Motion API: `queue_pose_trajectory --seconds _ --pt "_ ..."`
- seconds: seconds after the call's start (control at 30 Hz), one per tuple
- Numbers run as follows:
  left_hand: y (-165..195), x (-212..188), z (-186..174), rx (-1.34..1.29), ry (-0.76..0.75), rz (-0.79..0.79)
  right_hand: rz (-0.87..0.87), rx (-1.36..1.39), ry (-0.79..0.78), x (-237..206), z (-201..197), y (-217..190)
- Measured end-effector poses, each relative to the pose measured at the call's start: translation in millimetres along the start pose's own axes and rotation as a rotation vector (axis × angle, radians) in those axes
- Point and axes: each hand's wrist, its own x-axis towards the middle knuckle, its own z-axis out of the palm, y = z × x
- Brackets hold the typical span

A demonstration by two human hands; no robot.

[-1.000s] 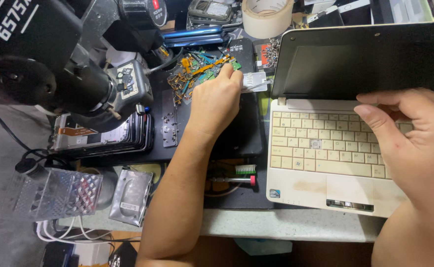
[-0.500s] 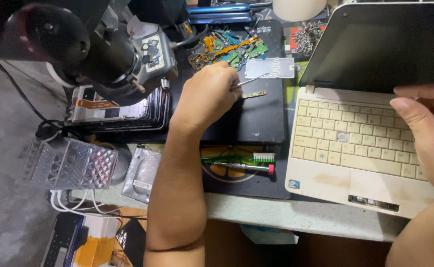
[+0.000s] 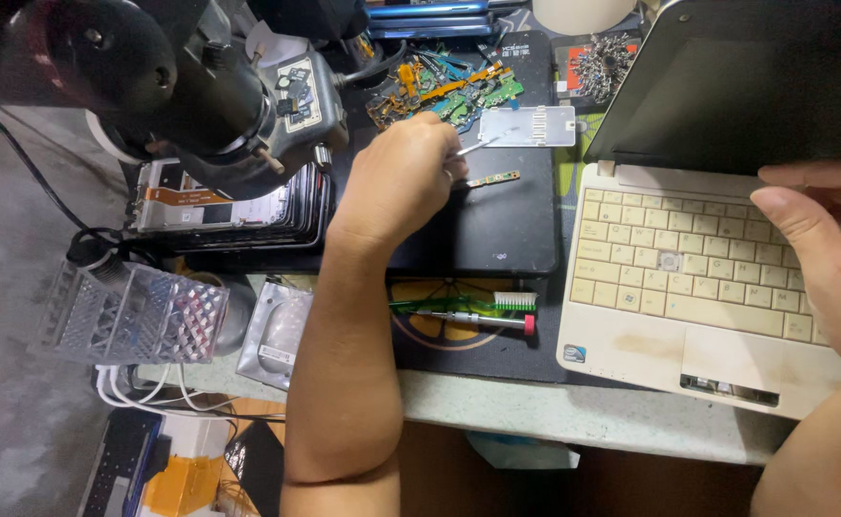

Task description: The person uses a screwdriver to remove screws from the bottom of a white laptop, then opens the back cover to access the internal components. They remove a small circuit board, inspect it, and reinsert it before closing the cover and securing it with screws.

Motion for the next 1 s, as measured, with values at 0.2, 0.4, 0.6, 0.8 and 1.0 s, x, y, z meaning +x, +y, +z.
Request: queue_pose_trajectory --seconds 0.2,0.4,0.6,0.8,1.0 --pt "-11 -7 -10 0.015 -0.023 -0.081 0.105 0.157 -0.149 2 8 6" --pt "-15 -8 -12 0.088 -0.070 -0.131 0.022 -0.039 -0.339 -6 16 18" --pt "-13 -8 -15 0.112 -0.119 -0.271 0.056 -0.040 -0.333 -8 19 21" --pt "-9 -9 -13 0.104 -0.094 -0.161 0.041 -0.051 -0.323 -9 19 21" --pt "3 -2 5 0.017 -0.049 -0.064 0.029 -0.041 -0.358 -8 18 19"
